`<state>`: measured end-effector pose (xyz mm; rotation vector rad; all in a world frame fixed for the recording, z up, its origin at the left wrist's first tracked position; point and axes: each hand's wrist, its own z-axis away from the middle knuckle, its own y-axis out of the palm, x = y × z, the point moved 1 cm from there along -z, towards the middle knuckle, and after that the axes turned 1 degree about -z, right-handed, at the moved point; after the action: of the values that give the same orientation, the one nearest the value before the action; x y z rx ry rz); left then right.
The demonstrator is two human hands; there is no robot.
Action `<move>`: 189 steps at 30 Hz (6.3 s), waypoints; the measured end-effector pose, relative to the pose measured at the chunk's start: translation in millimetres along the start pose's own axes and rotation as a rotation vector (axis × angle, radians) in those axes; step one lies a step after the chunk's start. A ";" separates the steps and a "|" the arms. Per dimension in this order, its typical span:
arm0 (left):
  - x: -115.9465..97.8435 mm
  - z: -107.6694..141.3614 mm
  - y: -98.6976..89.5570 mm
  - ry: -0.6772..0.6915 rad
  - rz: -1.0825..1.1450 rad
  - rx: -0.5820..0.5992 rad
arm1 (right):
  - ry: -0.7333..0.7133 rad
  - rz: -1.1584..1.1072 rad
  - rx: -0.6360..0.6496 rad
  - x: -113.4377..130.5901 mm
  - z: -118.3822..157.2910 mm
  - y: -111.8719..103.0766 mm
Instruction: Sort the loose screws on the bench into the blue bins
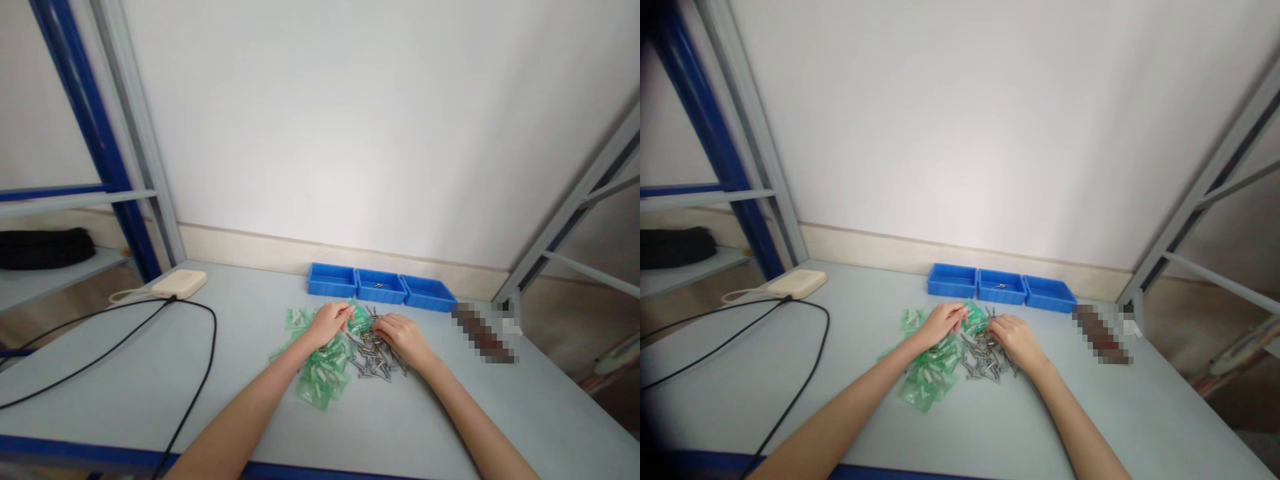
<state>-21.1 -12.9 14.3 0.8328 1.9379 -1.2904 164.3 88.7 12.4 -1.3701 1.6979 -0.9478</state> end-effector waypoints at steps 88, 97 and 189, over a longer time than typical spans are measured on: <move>-8.7 -1.3 4.7 -0.059 0.197 -0.122 | 0.686 -0.459 -0.219 -54.6 -56.6 -22.6; -10.6 1.1 4.7 -0.061 0.226 0.013 | 0.705 0.177 0.207 -42.4 -49.3 -4.5; 1.9 -5.8 0.7 -0.026 0.116 -0.173 | 0.241 -0.553 0.206 9.0 -22.7 -9.5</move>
<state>-22.7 -7.0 14.1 0.8235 1.9204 -1.0446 146.9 80.5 30.2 -1.6697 1.3505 -1.6048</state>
